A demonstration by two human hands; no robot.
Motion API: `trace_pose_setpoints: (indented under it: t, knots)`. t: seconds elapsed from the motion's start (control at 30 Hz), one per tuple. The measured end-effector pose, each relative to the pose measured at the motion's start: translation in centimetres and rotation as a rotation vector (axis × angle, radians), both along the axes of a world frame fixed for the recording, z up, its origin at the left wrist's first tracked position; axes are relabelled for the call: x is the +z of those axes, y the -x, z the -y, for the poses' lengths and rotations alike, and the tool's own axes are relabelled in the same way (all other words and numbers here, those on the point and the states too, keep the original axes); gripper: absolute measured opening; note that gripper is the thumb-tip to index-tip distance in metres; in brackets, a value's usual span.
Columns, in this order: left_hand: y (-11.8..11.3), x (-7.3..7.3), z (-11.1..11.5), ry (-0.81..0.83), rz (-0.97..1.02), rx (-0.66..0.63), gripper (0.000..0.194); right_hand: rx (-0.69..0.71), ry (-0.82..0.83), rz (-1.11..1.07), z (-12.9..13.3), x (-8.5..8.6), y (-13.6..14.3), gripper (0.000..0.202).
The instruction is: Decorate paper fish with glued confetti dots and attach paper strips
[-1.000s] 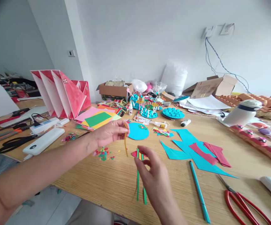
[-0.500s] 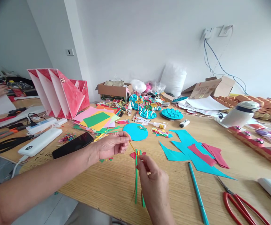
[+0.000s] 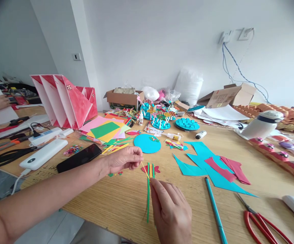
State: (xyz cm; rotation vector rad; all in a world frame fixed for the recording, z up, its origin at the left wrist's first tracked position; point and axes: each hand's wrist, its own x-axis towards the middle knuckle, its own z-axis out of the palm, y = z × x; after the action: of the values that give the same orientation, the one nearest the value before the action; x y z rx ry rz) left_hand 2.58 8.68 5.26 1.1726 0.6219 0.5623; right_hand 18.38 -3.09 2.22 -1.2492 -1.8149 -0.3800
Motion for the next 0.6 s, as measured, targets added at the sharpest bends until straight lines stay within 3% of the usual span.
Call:
trace_pose_setpoints:
  t: [0.27, 0.6]
  knots:
    - [0.0, -0.4, -0.5, -0.071, -0.089, -0.075, 0.032, 0.091, 0.064, -0.081, 0.5, 0.5, 0.5, 0.011]
    - [0.0, -1.3, -1.5, -0.158, -0.274, -0.127, 0.034, 0.127, 0.097, -0.084, 0.5, -0.4, 0.3, 0.010]
